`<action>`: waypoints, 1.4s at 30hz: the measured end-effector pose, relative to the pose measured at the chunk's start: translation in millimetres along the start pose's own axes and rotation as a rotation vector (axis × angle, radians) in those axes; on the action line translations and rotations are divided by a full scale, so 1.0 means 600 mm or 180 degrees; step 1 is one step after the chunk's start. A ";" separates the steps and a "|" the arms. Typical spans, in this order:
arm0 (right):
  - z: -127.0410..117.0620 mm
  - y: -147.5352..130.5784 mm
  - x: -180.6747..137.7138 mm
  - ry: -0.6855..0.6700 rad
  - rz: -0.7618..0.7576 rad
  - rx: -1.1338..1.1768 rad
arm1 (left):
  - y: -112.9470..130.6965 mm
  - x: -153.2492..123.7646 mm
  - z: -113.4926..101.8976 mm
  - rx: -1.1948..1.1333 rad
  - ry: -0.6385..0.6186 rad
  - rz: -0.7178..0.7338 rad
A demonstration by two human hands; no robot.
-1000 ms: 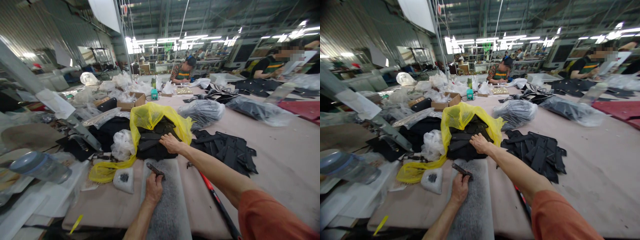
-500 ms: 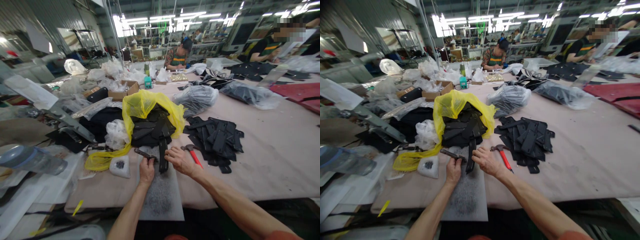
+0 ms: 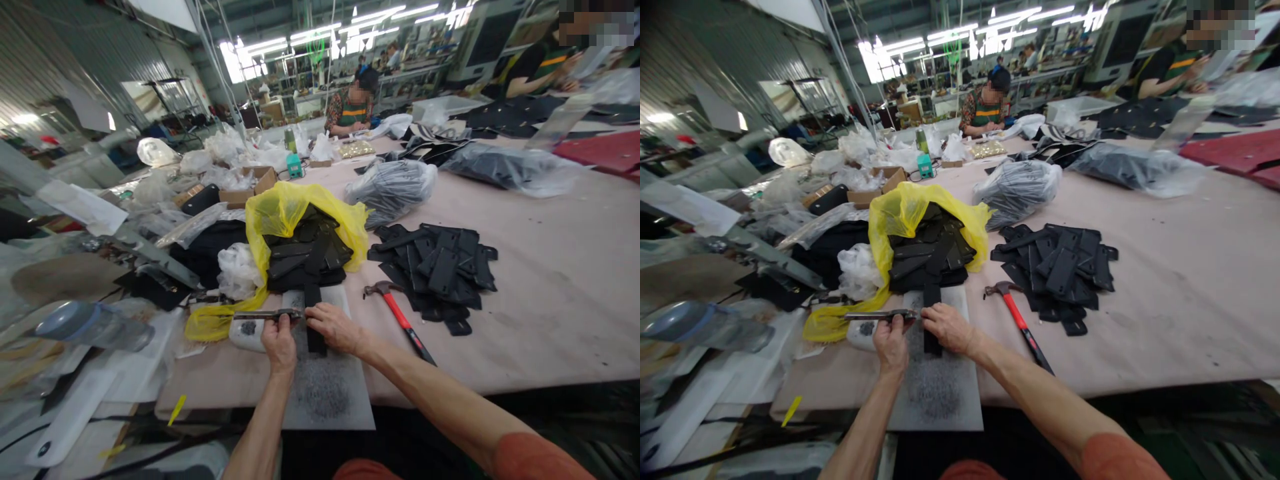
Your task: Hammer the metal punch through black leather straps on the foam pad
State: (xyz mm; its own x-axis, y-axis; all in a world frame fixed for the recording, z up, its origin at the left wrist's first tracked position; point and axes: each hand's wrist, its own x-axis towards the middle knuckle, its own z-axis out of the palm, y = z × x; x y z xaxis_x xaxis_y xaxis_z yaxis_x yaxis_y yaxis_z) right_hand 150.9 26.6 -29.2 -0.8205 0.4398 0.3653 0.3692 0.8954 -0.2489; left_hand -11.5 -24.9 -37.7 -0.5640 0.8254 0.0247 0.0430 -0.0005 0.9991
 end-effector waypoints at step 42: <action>0.027 -0.002 -0.036 0.0371 0.0839 0.0265 | -0.037 0.001 0.049 0.0111 -0.0237 -0.0236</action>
State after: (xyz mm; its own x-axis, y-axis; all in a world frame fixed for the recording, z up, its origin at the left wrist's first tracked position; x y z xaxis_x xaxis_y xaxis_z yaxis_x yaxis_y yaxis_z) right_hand 161.3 15.0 -51.3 -0.6437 0.6657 0.3775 0.5219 0.7426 -0.4197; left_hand 11.5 -7.7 -61.0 -0.5040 0.8621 -0.0532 0.0328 0.0807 0.9962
